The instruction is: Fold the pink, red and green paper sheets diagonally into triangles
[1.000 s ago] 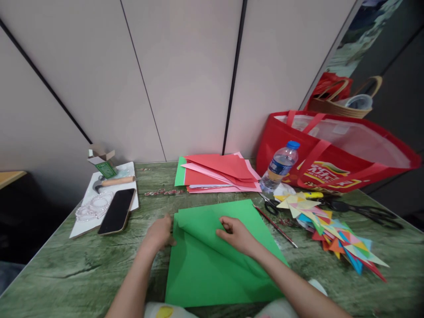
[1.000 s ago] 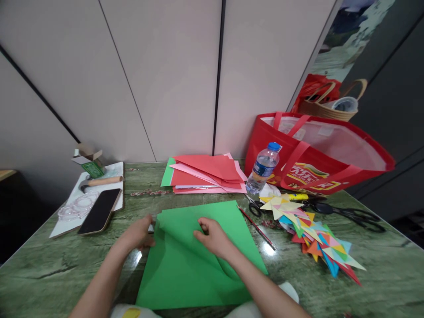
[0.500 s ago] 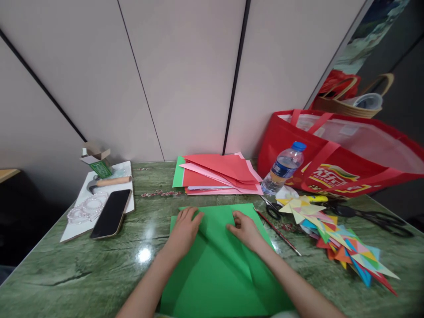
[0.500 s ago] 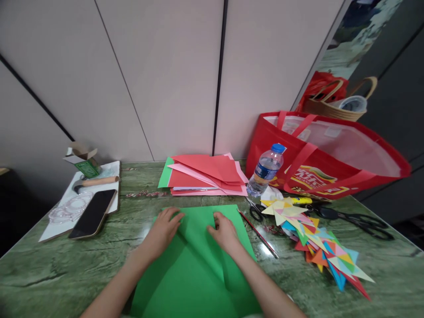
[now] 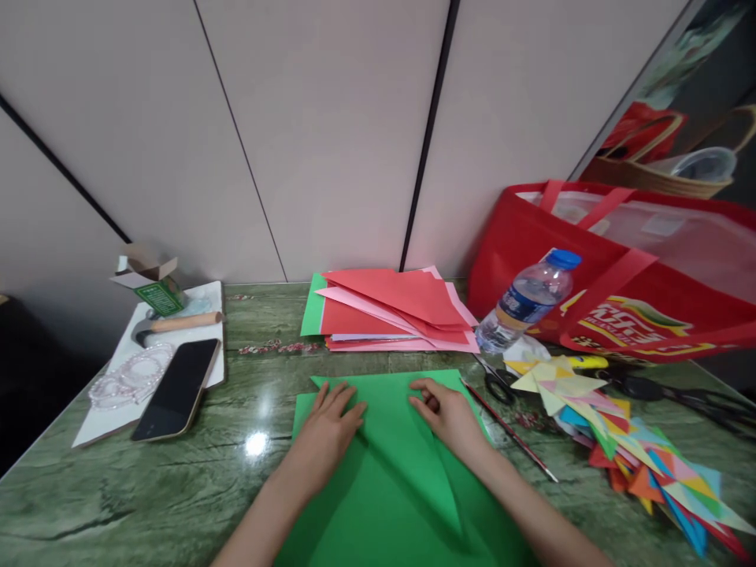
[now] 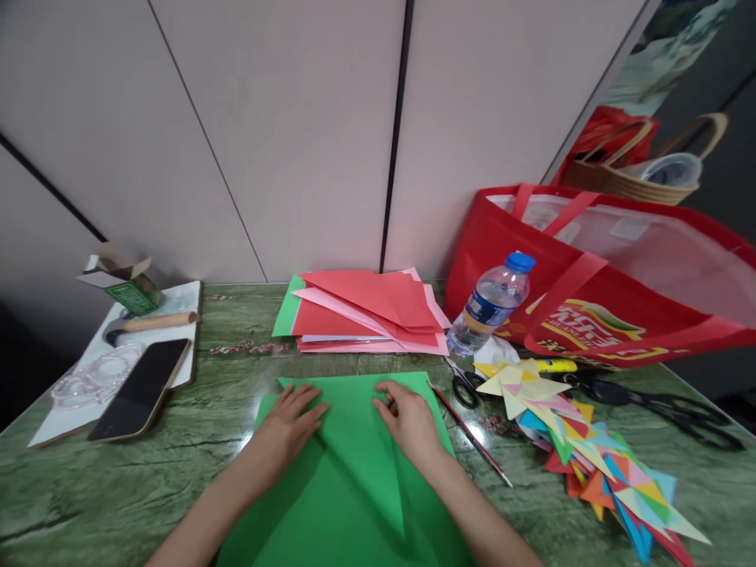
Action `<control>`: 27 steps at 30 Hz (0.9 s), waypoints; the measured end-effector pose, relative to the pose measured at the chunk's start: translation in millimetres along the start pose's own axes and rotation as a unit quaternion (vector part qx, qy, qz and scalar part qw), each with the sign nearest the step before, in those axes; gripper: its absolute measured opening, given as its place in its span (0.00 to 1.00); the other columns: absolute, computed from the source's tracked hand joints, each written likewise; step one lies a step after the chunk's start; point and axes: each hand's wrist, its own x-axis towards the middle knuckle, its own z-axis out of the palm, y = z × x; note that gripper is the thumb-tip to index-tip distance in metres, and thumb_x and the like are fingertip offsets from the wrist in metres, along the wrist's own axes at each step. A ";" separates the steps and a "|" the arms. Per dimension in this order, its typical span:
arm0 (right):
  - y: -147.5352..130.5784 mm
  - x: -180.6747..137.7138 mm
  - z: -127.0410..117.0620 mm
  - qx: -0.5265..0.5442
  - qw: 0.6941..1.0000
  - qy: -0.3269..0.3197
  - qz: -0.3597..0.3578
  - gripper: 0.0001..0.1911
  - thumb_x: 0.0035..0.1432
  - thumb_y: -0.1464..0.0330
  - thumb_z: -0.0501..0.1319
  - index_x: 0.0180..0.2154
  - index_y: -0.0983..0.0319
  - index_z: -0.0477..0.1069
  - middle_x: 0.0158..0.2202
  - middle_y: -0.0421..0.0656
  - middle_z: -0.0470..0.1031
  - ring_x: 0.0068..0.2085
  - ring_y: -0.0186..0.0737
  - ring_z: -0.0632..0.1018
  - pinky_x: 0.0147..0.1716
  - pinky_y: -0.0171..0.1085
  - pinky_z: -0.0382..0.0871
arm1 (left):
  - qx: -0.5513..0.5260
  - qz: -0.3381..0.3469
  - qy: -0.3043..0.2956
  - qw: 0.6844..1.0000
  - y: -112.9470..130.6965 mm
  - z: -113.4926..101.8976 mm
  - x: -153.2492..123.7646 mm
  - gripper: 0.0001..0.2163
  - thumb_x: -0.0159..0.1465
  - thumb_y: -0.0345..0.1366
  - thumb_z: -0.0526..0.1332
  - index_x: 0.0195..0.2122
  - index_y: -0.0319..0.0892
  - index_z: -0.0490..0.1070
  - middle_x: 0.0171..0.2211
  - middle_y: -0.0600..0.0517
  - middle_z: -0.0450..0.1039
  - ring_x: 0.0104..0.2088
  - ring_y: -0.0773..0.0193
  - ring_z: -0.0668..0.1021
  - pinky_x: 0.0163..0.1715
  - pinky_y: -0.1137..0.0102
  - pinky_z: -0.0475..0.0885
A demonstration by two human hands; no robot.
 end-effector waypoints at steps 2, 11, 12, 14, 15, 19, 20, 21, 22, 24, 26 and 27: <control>3.4 1.9 0.8 -0.005 1.000 0.012 -0.016 0.16 0.58 0.62 0.54 0.42 0.63 0.73 0.23 0.40 0.70 0.22 0.36 0.69 0.24 0.34 0.62 | 0.000 -0.010 0.000 1.000 -0.7 1.4 -0.2 0.13 0.64 0.33 0.56 0.50 0.44 0.70 0.54 0.43 0.68 0.57 0.50 0.67 0.55 0.48 0.64; 5.4 4.6 0.1 -0.028 0.997 0.047 -0.055 0.19 0.60 0.63 0.51 0.45 0.64 0.75 0.24 0.43 0.71 0.24 0.37 0.71 0.27 0.36 0.64 | -0.029 -0.079 -0.038 0.996 -7.2 1.8 -3.9 0.17 0.62 0.37 0.59 0.54 0.49 0.67 0.57 0.44 0.66 0.60 0.46 0.63 0.53 0.46 0.64; 5.0 4.4 0.2 -0.031 0.997 0.048 -0.057 0.19 0.60 0.63 0.51 0.45 0.64 0.75 0.24 0.43 0.71 0.24 0.37 0.71 0.27 0.36 0.64 | -0.022 -0.087 -0.049 0.995 -7.5 1.6 -4.3 0.18 0.62 0.37 0.59 0.54 0.50 0.66 0.57 0.44 0.65 0.60 0.45 0.62 0.54 0.45 0.63; 4.3 4.0 0.5 -0.037 0.996 0.049 -0.061 0.18 0.61 0.64 0.51 0.44 0.63 0.75 0.25 0.43 0.71 0.24 0.37 0.71 0.26 0.36 0.64 | -0.011 -0.105 -0.062 0.992 -8.3 2.3 -5.4 0.20 0.61 0.37 0.60 0.55 0.51 0.66 0.58 0.45 0.64 0.61 0.43 0.60 0.54 0.44 0.62; 4.2 3.8 0.7 -0.042 0.996 0.050 -0.062 0.18 0.61 0.64 0.51 0.44 0.62 0.75 0.25 0.43 0.71 0.23 0.37 0.71 0.26 0.36 0.64 | -0.007 -0.113 -0.066 0.991 -8.9 3.2 -6.1 0.20 0.61 0.37 0.60 0.55 0.51 0.65 0.58 0.45 0.64 0.61 0.42 0.59 0.54 0.44 0.62; 4.7 2.6 1.6 -0.060 0.995 0.054 -0.065 0.17 0.61 0.65 0.51 0.44 0.61 0.75 0.26 0.43 0.72 0.24 0.36 0.72 0.27 0.36 0.64 | 0.004 -0.120 -0.074 0.990 -12.8 9.2 -10.0 0.21 0.61 0.37 0.59 0.57 0.53 0.63 0.60 0.45 0.61 0.62 0.41 0.58 0.53 0.44 0.62; 4.9 2.2 1.9 -0.064 0.994 0.054 -0.064 0.17 0.61 0.65 0.51 0.45 0.61 0.75 0.27 0.43 0.73 0.24 0.36 0.72 0.27 0.36 0.65 | 0.010 -0.119 -0.073 0.990 -13.6 10.9 -11.0 0.22 0.61 0.37 0.59 0.57 0.53 0.63 0.60 0.45 0.61 0.62 0.40 0.58 0.53 0.44 0.63; 5.0 1.9 2.1 -0.068 0.994 0.052 -0.062 0.17 0.61 0.65 0.51 0.45 0.61 0.75 0.27 0.44 0.73 0.24 0.36 0.72 0.27 0.36 0.65 | 0.017 -0.118 -0.072 0.990 -14.2 12.5 -12.0 0.22 0.61 0.36 0.60 0.57 0.53 0.63 0.60 0.44 0.61 0.61 0.39 0.58 0.52 0.44 0.63; 5.1 1.6 2.3 -0.072 0.994 0.051 -0.061 0.17 0.61 0.65 0.51 0.45 0.61 0.75 0.27 0.44 0.73 0.24 0.36 0.72 0.27 0.36 0.65 | 0.023 -0.117 -0.071 0.990 -14.5 14.1 -12.9 0.23 0.60 0.36 0.60 0.57 0.53 0.63 0.60 0.44 0.61 0.61 0.38 0.58 0.52 0.44 0.64; 5.1 1.1 2.5 -0.079 0.994 0.048 -0.059 0.18 0.61 0.65 0.51 0.46 0.62 0.74 0.27 0.44 0.73 0.24 0.37 0.73 0.27 0.36 0.65 | 0.031 -0.115 -0.067 0.991 -14.5 17.2 -14.5 0.24 0.60 0.35 0.61 0.58 0.53 0.62 0.60 0.44 0.60 0.61 0.37 0.57 0.52 0.44 0.64; 4.8 0.9 2.5 -0.087 0.993 0.049 -0.057 0.18 0.61 0.65 0.51 0.47 0.62 0.73 0.28 0.44 0.73 0.24 0.37 0.73 0.27 0.36 0.65 | 0.031 -0.112 -0.059 0.991 -13.8 19.9 -16.0 0.23 0.61 0.35 0.59 0.58 0.53 0.61 0.61 0.44 0.59 0.62 0.38 0.55 0.53 0.44 0.63; 4.8 0.8 2.5 -0.090 0.993 0.050 -0.056 0.18 0.61 0.65 0.50 0.47 0.63 0.73 0.28 0.44 0.73 0.24 0.38 0.73 0.27 0.36 0.65 | 0.029 -0.113 -0.053 0.992 -13.3 21.0 -16.7 0.23 0.62 0.36 0.58 0.58 0.53 0.61 0.61 0.44 0.58 0.63 0.39 0.53 0.53 0.44 0.62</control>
